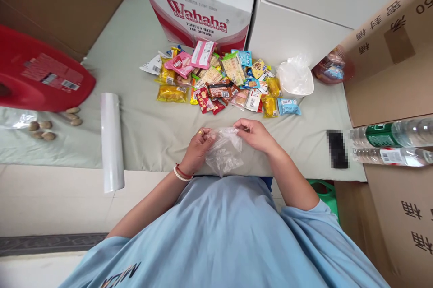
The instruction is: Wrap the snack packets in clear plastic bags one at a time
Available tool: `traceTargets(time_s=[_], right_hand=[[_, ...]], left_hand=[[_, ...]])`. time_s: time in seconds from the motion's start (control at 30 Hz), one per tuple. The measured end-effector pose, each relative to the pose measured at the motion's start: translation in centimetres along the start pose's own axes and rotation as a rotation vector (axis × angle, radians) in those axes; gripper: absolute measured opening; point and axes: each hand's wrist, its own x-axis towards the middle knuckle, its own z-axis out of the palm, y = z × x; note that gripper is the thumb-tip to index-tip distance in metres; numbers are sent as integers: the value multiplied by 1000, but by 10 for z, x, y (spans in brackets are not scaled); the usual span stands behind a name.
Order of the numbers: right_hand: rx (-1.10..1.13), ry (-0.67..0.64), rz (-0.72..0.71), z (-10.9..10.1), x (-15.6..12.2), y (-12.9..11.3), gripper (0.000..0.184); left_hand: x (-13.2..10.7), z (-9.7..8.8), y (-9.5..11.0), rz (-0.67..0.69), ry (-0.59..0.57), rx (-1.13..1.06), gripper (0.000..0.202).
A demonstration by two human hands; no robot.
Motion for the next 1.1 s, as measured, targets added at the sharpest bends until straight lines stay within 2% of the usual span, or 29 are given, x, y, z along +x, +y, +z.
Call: traceTargets(time_s=[0.2, 0.3, 0.4, 0.5, 0.63, 0.7, 0.8, 0.83, 0.87, 1.0, 1.03, 1.1], right_hand=[[315, 0, 127, -21, 7, -19, 39], [448, 8, 146, -28, 9, -13, 46], [474, 44, 180, -36, 15, 1, 48], [358, 114, 199, -42, 24, 20, 48], [215, 160, 155, -46, 33, 39, 42], [96, 300, 76, -45, 32, 40, 37], [-50, 608, -85, -33, 17, 32, 29], [-41, 639, -104, -26, 9, 27, 26], [6, 603, -88, -16, 0, 21, 25], [328, 189, 164, 30, -28, 2, 40], [391, 140, 211, 40, -31, 0, 45], [476, 135, 257, 55, -30, -4, 52]], left_hand=[[-6, -14, 7, -66, -310, 61, 40], [-8, -20, 10, -93, -367, 86, 39], [-9, -24, 10, -72, -310, 65, 42], [-10, -24, 10, -70, -248, 33, 45], [-9, -19, 8, -69, -177, 62, 45], [-9, -16, 7, 2, -96, 122, 39], [-11, -9, 7, 126, 79, 259, 28], [-13, -7, 7, 162, 129, 319, 25], [-15, -5, 7, 196, 164, 382, 22], [-24, 5, 6, 367, 153, 623, 15], [-26, 7, 5, 434, 132, 685, 14], [-30, 11, 5, 585, 88, 817, 14]])
